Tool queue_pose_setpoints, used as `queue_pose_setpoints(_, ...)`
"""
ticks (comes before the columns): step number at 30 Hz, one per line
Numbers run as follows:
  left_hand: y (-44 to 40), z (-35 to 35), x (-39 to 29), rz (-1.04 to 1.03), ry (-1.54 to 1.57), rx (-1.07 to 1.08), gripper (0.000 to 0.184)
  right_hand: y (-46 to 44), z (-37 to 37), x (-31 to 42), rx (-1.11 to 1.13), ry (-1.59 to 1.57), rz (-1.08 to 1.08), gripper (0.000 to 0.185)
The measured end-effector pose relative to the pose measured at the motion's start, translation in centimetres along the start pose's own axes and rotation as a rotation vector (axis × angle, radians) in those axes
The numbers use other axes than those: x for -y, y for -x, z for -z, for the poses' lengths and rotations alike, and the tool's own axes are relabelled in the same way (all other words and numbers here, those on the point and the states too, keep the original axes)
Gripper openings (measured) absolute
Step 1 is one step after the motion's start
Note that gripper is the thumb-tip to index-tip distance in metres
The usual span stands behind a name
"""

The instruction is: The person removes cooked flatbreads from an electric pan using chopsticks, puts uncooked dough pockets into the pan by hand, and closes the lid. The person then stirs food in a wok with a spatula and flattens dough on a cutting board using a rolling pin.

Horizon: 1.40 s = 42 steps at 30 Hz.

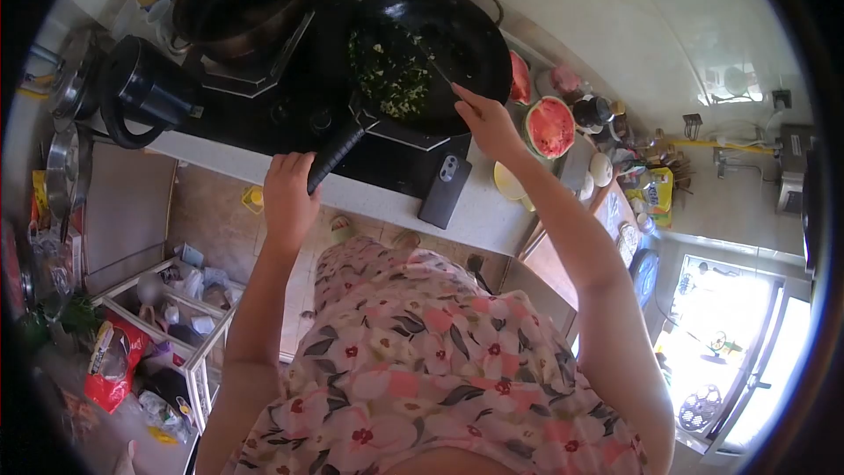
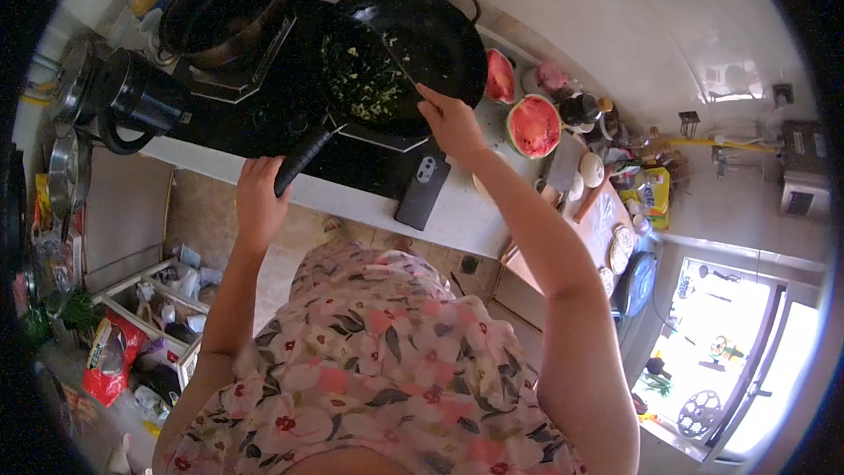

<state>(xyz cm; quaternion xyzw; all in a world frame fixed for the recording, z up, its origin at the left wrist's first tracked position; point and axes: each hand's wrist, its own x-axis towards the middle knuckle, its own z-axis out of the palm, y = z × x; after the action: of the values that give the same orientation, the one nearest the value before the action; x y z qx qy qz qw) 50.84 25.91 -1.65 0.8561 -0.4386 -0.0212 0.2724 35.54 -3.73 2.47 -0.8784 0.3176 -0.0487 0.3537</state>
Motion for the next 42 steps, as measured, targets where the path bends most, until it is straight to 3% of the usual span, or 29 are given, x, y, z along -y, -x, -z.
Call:
queue_pose_setpoints(4,0.0,0.1,-0.2,0.005,-0.007,0.004,0.046,0.6,3.2,-3.5,0.206,0.122,0.185,0.042)
queue_pose_setpoints(7,0.0,0.1,-0.4,0.018,0.003,0.006,0.046,0.1,7.8,-5.5,0.403,0.445,0.273,0.039)
queue_pose_setpoints(10,0.0,0.0,-0.4,0.025,-0.001,0.009,0.045,-0.3,13.3,-3.7,0.46,0.619,0.336,0.04)
queue_pose_setpoints(13,0.1,-0.3,-0.2,0.031,-0.005,0.002,0.045,-2.0,17.1,-1.1,0.349,0.794,0.612,0.036)
queue_pose_setpoints(16,0.3,-0.4,-0.1,0.04,0.005,0.013,0.045,-1.8,15.1,2.2,0.306,0.783,0.228,0.036)
queue_pose_setpoints(19,0.2,-0.7,0.2,0.053,0.026,0.031,0.046,-2.5,10.4,0.5,0.126,0.806,0.31,0.035)
queue_pose_setpoints(22,0.4,-0.6,0.2,0.052,0.033,0.036,0.047,-1.1,8.2,0.2,0.088,0.933,0.351,0.035)
queue_pose_setpoints(25,0.1,-0.5,0.1,0.053,0.032,0.03,0.047,2.1,11.3,2.9,0.32,1.113,0.214,0.034)
queue_pose_setpoints(28,0.3,-0.6,0.0,0.059,0.026,0.022,0.045,3.2,14.1,4.1,0.185,1.129,0.472,0.034)
queue_pose_setpoints(34,0.2,-0.5,0.0,0.05,0.057,0.017,0.043,-2.8,6.9,4.3,0.034,1.011,0.213,0.033)
queue_pose_setpoints(37,0.3,-0.5,0.2,0.07,0.069,0.065,0.047,-2.5,6.3,2.3,-0.063,0.963,0.258,0.034)
queue_pose_setpoints(42,0.2,-0.4,0.1,0.054,0.044,0.045,0.045,3.7,10.1,4.6,0.217,1.019,0.178,0.033)
